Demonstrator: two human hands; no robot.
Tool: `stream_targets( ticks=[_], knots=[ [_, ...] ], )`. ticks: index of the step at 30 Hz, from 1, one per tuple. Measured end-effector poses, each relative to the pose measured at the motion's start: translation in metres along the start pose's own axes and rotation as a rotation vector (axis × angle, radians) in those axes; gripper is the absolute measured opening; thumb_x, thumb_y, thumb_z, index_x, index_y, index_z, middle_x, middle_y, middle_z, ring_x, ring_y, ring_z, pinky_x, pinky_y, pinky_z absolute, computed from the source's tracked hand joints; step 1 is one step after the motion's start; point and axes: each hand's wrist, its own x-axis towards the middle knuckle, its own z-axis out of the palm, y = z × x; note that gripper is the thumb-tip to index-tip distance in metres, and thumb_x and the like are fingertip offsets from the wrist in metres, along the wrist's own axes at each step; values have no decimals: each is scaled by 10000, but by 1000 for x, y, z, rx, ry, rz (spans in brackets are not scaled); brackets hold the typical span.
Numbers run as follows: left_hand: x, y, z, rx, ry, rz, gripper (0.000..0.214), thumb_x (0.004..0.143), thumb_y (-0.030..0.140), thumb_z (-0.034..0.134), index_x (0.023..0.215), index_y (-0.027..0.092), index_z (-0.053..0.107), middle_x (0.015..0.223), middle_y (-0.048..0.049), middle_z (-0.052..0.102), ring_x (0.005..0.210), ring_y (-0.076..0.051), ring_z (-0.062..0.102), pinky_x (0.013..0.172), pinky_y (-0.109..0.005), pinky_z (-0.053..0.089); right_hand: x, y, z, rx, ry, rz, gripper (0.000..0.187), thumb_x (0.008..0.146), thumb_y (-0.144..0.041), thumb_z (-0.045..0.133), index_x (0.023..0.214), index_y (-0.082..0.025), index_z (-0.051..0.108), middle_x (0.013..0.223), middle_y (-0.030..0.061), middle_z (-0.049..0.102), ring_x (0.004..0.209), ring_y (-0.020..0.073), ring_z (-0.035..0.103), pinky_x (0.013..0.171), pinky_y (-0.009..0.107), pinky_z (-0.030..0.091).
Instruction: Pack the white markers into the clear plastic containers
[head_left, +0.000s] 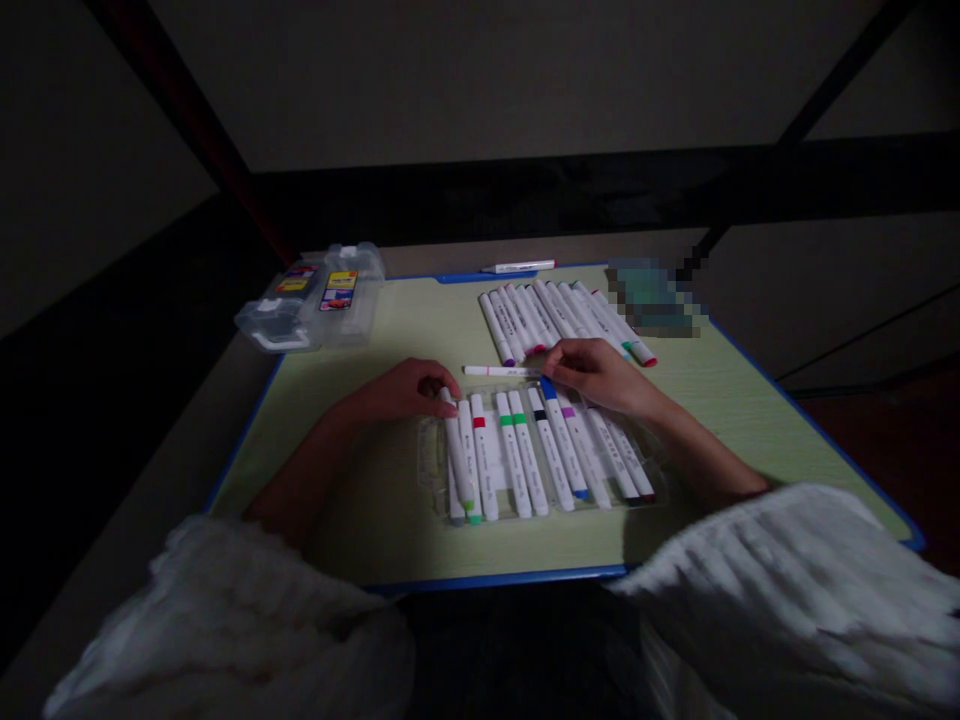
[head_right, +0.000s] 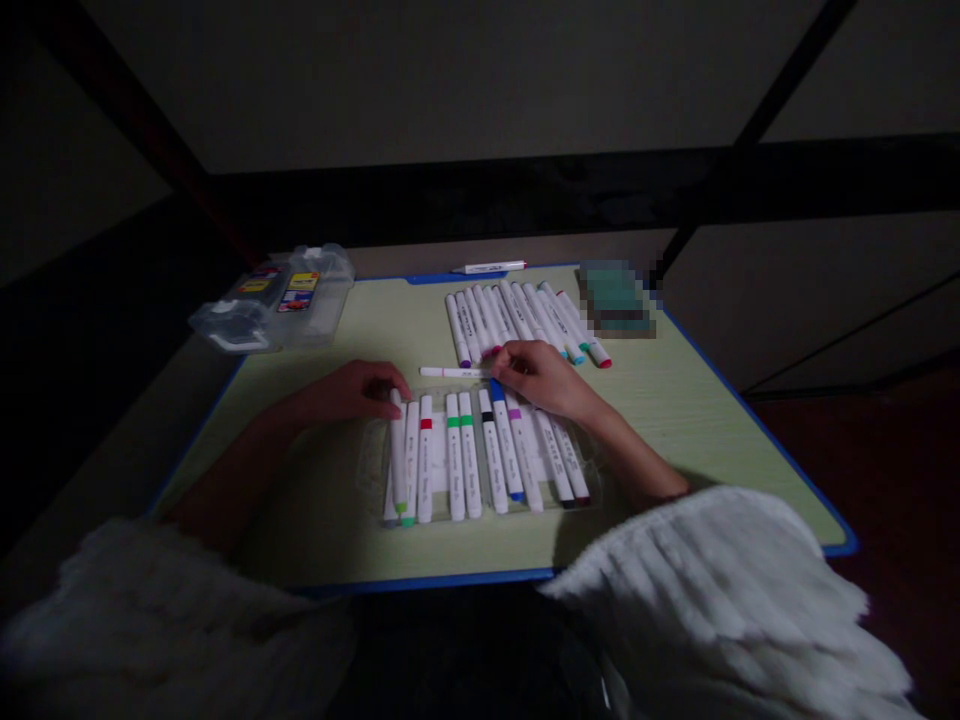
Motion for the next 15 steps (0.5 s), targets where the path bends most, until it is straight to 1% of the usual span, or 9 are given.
stream_targets(
  ticks=[9, 15],
  knots=[
    [1, -4, 1, -48, 1, -30, 252, 560, 295, 714, 716, 116, 630, 520, 55, 483, 501, -65, 420, 476, -182, 295, 0, 0, 0, -19, -6, 12, 185, 775, -321, 545, 687, -159, 536, 563, -17, 476, 492, 73, 390, 452, 243, 288],
    [-1, -6, -3, -164, -41, -63, 263, 537, 277, 733, 706, 121, 605, 621, 16, 596, 584, -96, 527, 549, -203, 389, -1, -2, 0, -38, -6, 2, 178, 776, -314, 534, 691, -158, 539, 576, -15, 482, 502, 73, 389, 458, 244, 293]
  ],
)
